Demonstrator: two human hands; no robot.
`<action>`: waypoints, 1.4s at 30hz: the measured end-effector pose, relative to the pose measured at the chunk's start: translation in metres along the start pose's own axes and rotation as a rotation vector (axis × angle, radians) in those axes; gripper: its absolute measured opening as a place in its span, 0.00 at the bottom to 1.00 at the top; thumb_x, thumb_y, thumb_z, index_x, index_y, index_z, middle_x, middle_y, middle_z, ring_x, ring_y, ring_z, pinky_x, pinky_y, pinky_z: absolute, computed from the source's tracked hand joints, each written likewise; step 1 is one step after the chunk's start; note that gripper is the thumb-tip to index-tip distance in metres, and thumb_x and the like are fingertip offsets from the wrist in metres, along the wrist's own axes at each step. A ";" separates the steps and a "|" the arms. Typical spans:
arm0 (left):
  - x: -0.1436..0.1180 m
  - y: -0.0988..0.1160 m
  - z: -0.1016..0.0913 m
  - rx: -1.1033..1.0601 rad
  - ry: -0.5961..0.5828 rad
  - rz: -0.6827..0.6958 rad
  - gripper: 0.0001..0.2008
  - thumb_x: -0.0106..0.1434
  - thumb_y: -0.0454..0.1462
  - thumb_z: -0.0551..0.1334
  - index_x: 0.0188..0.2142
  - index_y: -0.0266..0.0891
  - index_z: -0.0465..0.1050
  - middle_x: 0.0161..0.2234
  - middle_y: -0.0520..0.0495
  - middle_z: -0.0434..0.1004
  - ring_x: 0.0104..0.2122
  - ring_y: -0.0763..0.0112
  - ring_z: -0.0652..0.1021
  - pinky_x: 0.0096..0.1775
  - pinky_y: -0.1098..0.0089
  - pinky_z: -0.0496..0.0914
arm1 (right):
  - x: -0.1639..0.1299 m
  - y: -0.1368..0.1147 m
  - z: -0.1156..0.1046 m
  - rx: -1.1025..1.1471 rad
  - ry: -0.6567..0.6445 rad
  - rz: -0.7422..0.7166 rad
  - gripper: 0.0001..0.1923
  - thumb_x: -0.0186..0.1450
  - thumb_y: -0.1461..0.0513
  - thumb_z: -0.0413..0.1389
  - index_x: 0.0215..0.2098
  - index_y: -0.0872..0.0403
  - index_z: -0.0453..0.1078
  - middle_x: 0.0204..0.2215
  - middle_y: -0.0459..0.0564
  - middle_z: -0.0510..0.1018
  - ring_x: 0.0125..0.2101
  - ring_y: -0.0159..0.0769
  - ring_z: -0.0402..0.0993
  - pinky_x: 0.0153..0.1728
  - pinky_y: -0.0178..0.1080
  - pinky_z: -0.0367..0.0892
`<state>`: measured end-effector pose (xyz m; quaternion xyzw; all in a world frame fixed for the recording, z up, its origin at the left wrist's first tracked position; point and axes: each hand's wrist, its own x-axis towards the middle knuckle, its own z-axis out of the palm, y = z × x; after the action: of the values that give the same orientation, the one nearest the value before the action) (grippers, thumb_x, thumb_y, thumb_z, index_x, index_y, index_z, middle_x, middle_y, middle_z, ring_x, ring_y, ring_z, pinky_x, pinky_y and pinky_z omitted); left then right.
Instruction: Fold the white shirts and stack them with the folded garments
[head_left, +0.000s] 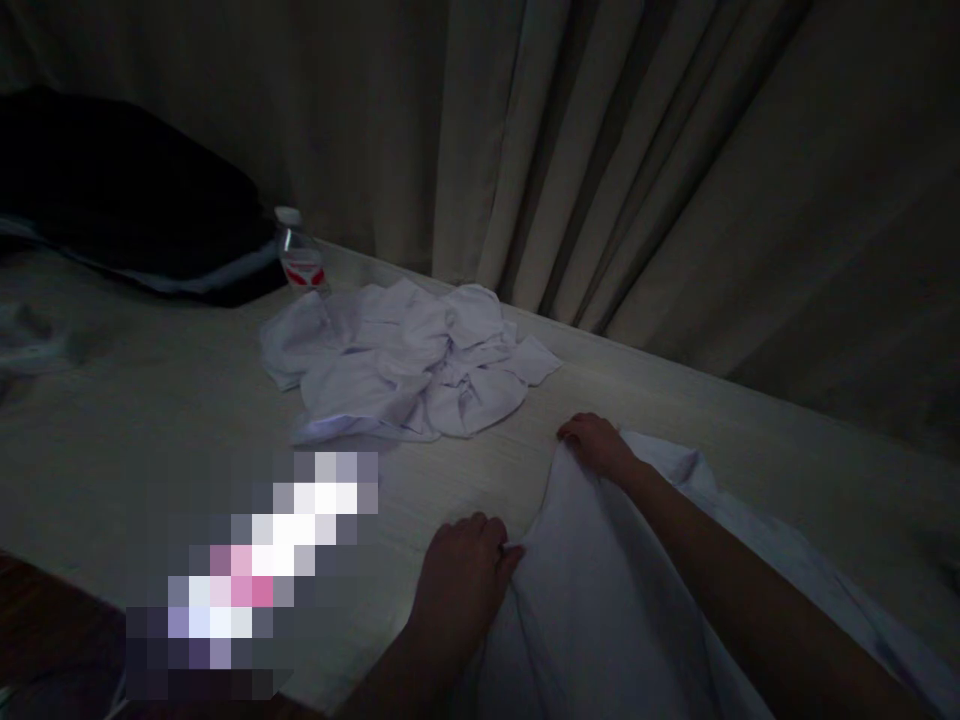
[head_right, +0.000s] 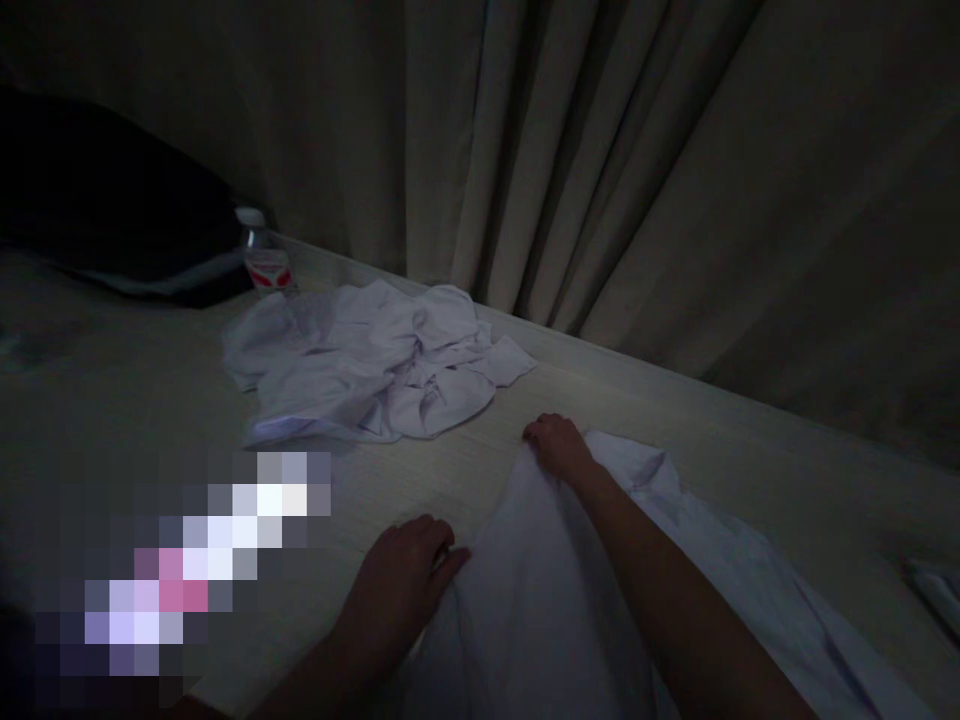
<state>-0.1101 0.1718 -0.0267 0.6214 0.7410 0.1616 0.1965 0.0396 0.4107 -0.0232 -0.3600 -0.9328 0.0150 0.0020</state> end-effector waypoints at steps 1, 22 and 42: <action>-0.001 -0.001 -0.002 -0.020 0.012 0.014 0.12 0.63 0.43 0.52 0.33 0.41 0.71 0.36 0.46 0.76 0.37 0.64 0.74 0.40 0.62 0.63 | -0.002 0.004 0.001 0.000 -0.002 0.007 0.15 0.63 0.66 0.49 0.42 0.52 0.74 0.42 0.53 0.76 0.42 0.37 0.69 0.45 0.37 0.61; -0.001 0.000 -0.009 0.239 0.015 -0.016 0.16 0.64 0.37 0.47 0.34 0.38 0.72 0.33 0.44 0.76 0.35 0.62 0.75 0.40 0.58 0.63 | 0.011 -0.003 0.004 -0.214 0.044 0.192 0.16 0.65 0.61 0.44 0.38 0.58 0.72 0.39 0.61 0.74 0.42 0.44 0.67 0.43 0.44 0.59; -0.037 0.021 0.065 0.475 0.391 0.471 0.33 0.59 0.53 0.54 0.59 0.38 0.59 0.59 0.36 0.64 0.58 0.47 0.65 0.53 0.54 0.69 | -0.052 -0.065 0.030 0.104 0.108 -0.101 0.29 0.69 0.53 0.41 0.62 0.62 0.53 0.62 0.63 0.57 0.62 0.47 0.51 0.62 0.48 0.48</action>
<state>-0.0548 0.1390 -0.0701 0.7601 0.6184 0.1417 -0.1405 0.0338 0.3273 -0.0514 -0.3120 -0.9464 0.0438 0.0717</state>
